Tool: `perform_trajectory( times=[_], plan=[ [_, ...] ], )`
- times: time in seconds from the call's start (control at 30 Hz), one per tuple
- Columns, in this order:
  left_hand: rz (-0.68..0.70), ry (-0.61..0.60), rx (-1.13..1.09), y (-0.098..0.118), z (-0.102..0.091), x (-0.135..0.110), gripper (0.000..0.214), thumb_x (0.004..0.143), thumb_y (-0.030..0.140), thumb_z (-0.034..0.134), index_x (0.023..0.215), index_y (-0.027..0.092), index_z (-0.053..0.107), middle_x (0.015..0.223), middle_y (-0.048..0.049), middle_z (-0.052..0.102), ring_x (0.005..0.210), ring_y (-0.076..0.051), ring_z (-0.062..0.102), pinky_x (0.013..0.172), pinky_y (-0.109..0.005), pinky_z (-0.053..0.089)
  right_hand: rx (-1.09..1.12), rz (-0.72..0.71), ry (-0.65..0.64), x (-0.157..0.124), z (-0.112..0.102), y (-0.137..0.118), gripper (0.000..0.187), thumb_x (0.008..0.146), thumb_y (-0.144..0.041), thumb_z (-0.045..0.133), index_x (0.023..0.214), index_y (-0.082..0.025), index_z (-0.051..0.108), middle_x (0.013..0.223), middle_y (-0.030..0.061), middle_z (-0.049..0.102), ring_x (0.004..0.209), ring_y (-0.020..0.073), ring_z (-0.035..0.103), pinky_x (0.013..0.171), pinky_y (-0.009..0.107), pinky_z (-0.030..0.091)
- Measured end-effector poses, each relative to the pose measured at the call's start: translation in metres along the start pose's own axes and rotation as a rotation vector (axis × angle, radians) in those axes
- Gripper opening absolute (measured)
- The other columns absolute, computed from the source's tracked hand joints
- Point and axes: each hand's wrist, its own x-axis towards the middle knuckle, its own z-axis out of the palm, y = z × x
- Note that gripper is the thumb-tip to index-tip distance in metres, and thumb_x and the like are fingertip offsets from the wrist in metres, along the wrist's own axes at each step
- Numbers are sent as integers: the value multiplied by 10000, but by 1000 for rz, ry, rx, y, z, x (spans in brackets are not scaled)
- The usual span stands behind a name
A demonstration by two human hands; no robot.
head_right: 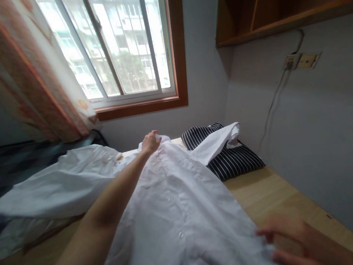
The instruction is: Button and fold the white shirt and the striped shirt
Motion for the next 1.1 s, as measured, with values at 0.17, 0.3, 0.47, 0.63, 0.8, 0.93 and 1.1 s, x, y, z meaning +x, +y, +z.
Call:
perform_trajectory(
  times=[0.17, 0.3, 0.47, 0.63, 0.8, 0.93, 1.1],
  plan=[
    [10, -32, 478, -52, -46, -46, 524, 817, 472, 622, 1230, 157, 559, 1259, -205, 581, 1196, -375, 490, 1005, -503, 349, 33, -46, 173, 158, -16, -14, 419, 859, -496, 571, 1166, -221, 646, 1169, 111, 661, 1071, 286, 624, 901, 401, 522],
    [-60, -153, 626, -84, -61, -80, 568, 820, 535, 588, 1224, 136, 576, 1238, -221, 598, 1205, -368, 500, 1035, -492, 312, -219, -54, 205, 279, 20, -16, 563, 862, -414, 584, 1351, -147, 502, 1356, 167, 539, 1259, 301, 493, 1050, 446, 395],
    [149, -149, 646, -105, -60, -104, 568, 911, 495, 455, 1407, 217, 469, 1468, -168, 436, 1372, -371, 335, 1109, -541, 170, -593, -94, -25, 319, 80, -1, 640, 895, -434, 558, 1468, -228, 362, 1550, 147, 310, 1418, 347, 270, 1119, 592, 188],
    [281, -388, 473, -128, -60, -121, 600, 923, 575, 367, 1470, 327, 376, 1581, -60, 262, 1469, -326, 137, 1147, -551, 21, -677, -178, -213, 287, 103, 13, 519, 956, -398, 440, 1458, -277, 385, 1554, 110, 317, 1430, 317, 267, 1118, 618, 143],
    [315, -437, 415, -124, -70, -131, 598, 876, 582, 465, 1427, 349, 440, 1544, -82, 345, 1439, -354, 229, 1137, -563, 95, -532, -196, -373, 297, 68, -5, 416, 892, -423, 538, 1251, -232, 624, 1361, 133, 570, 1229, 339, 538, 1054, 551, 333],
    [307, -388, 448, -98, -74, -106, 429, 825, 539, 579, 1152, 277, 671, 1201, -138, 656, 1175, -363, 548, 1067, -537, 282, -384, -134, -218, 360, 57, -40, 403, 869, -396, 582, 1204, -181, 647, 1272, 131, 625, 1139, 291, 595, 982, 405, 436],
    [179, -111, 312, -79, -53, -47, 454, 832, 191, 538, 1283, 219, 582, 1325, -104, 585, 1183, -284, 551, 1010, -395, 410, -281, -74, -62, 438, 93, -70, 729, 836, -313, 624, 1484, -162, 325, 1527, 134, 360, 1373, 273, 368, 1088, 395, 334]
  ],
)
